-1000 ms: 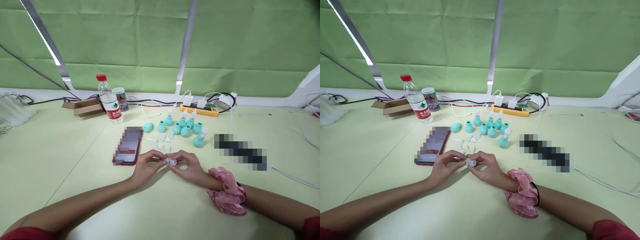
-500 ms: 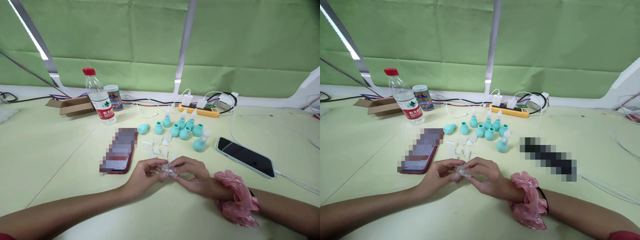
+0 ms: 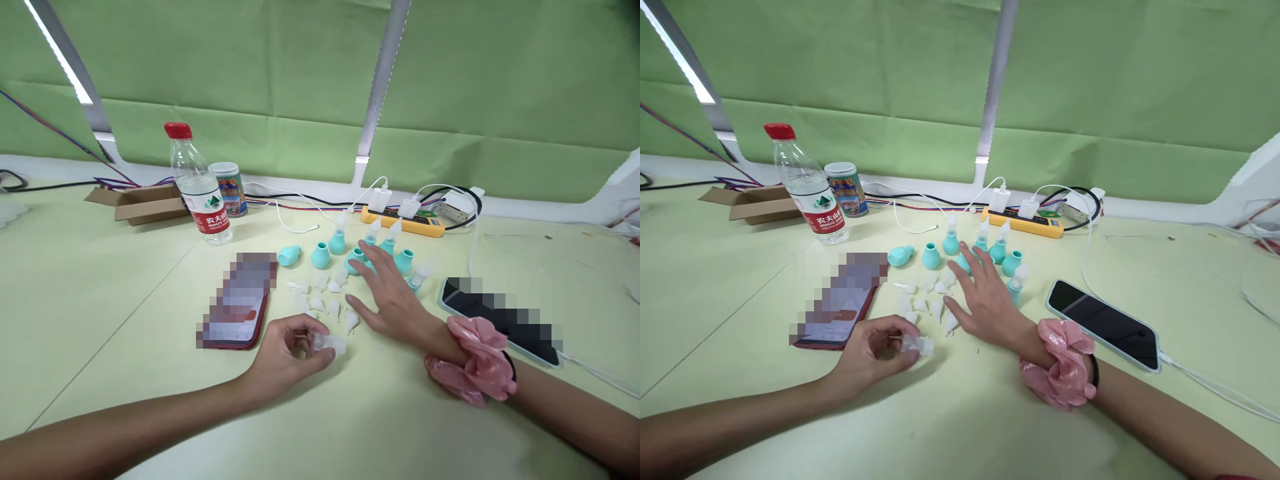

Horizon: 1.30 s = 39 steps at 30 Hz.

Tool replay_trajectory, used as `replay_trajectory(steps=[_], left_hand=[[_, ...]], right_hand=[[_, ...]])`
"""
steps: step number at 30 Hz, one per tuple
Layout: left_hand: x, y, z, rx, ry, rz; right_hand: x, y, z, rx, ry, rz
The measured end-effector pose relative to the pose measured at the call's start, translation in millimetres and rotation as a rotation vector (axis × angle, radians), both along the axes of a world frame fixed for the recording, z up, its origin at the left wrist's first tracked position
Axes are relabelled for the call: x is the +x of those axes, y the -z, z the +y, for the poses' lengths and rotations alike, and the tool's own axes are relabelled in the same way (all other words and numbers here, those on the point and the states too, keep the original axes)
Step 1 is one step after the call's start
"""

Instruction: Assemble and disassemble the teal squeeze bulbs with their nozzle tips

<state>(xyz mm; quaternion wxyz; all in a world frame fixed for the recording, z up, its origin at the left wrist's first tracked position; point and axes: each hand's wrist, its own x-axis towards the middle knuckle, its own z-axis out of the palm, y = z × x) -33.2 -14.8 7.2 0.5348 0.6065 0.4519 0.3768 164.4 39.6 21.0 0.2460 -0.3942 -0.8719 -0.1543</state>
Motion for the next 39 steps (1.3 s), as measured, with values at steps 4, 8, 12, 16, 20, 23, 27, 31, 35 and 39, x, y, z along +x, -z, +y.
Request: replay_trajectory(steps=[4,8,12,16,20,23,27,31,35,39], left_hand=[[1.1,2.7,-2.2,0.018,-0.011,-0.044],[2.7,1.2,-3.8,0.065,0.003,-0.032],[3.6,-1.0,-2.9,0.04,-0.009,-0.01],[3.4,1.2,-2.4,0.066,-0.015,-0.031],[2.4,2.7,-2.3,0.097,-0.008,-0.048],[0.9,1.3,-1.1,0.121,-0.017,-0.07],[-1.0,-1.3,1.5,0.191,-0.099,-0.123],[-0.2,-1.1,2.9,0.231,-0.196,-0.141],[1.4,0.4,2.5,0.282,-0.211,-0.114],[1.2,1.5,0.7,0.333,-0.166,-0.082]], right_hand=[[-2.9,2.1,12.4,-0.002,0.243,-0.218],[-0.7,6.7,20.5,0.059,0.271,-0.262],[3.6,8.5,27.4,0.137,0.21,-0.171],[4.8,9.4,29.8,0.123,0.119,-0.079],[5.1,8.0,28.1,0.095,0.033,-0.005],[5.6,-2.0,18.6,0.21,-0.067,0.082],[5.1,-20.2,-9.3,0.061,-0.249,0.282],[2.2,-16.6,-34.4,-0.401,-0.361,0.387],[-3.8,2.1,-40.3,-0.626,-0.407,0.444],[-8.8,10.2,-41.2,-0.629,-0.425,0.412]])
